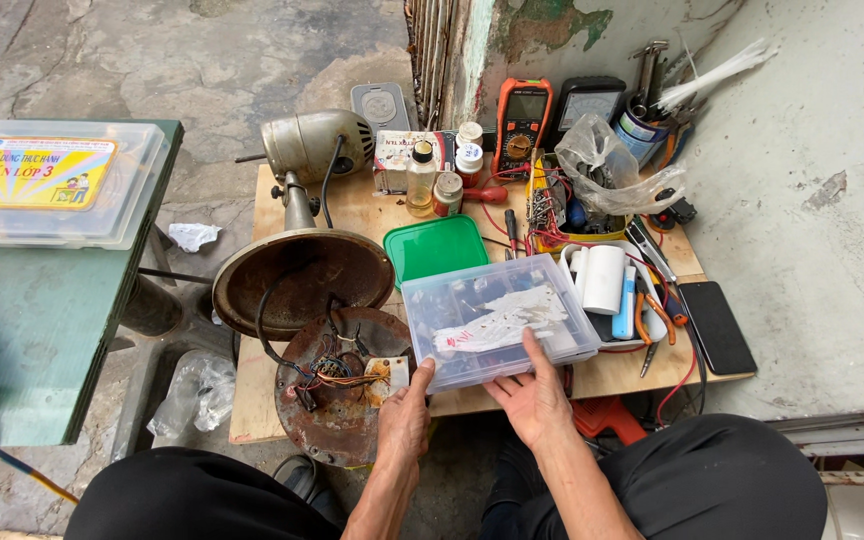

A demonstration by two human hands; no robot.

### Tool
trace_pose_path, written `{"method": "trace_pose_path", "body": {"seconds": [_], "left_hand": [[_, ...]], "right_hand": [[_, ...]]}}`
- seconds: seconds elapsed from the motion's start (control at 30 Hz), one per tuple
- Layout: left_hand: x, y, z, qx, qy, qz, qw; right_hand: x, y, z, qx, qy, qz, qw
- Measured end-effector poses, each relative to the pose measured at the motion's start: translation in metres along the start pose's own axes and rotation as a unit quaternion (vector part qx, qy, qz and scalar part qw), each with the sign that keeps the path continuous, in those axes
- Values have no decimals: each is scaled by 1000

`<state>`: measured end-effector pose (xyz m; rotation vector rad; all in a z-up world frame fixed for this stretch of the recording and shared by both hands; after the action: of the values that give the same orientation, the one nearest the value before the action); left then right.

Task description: The person opens a plastic storage box and sorts through small electronic components, picking up and inspecting several items before placing them back. The person then closes the box and moves it to a nearby table.

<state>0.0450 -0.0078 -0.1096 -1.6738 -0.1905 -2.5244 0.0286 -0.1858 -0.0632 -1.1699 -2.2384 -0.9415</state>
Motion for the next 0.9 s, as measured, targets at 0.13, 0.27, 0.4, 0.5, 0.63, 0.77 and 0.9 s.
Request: {"method": "trace_pose_path", "body": {"seconds": [0.13,0.27,0.4,0.5,0.63,0.77,0.9], "left_hand": [[-1,-3,-5,-4,-3,-37,999],[31,-17,5,-46,15,-8,999],[56,-46,26,6,56,55,997],[79,-57,60,-38,143,126,981],[102,-38,99,-128,158,56,978],[87,-21,97,-214,71,-58,973],[72,-16,76,8,44,-150,988]], "right_hand": [[-47,-24,19,-67,-41,25,997],[-33,-25,9,-52,-92,-2,994],[4,-17,-31,25,-153,-100,983],[8,-25,-42,72,-113,-107,985],[25,-11,-44,46,-117,-123,984],[30,-4,-30,72,-73,-163,981],[39,12,-27,46,-60,-210,975]]}}
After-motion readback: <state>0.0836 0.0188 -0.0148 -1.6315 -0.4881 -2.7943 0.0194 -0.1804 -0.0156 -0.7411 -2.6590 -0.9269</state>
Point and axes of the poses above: each hand's wrist, its own x-axis away from the middle knuckle, its own y-axis out of the palm, z = x × y, the point moved 6 cm from there along -x, towards the middle knuckle, and after that the axes turned 13 degrees about -y, right-handed, at the moved point
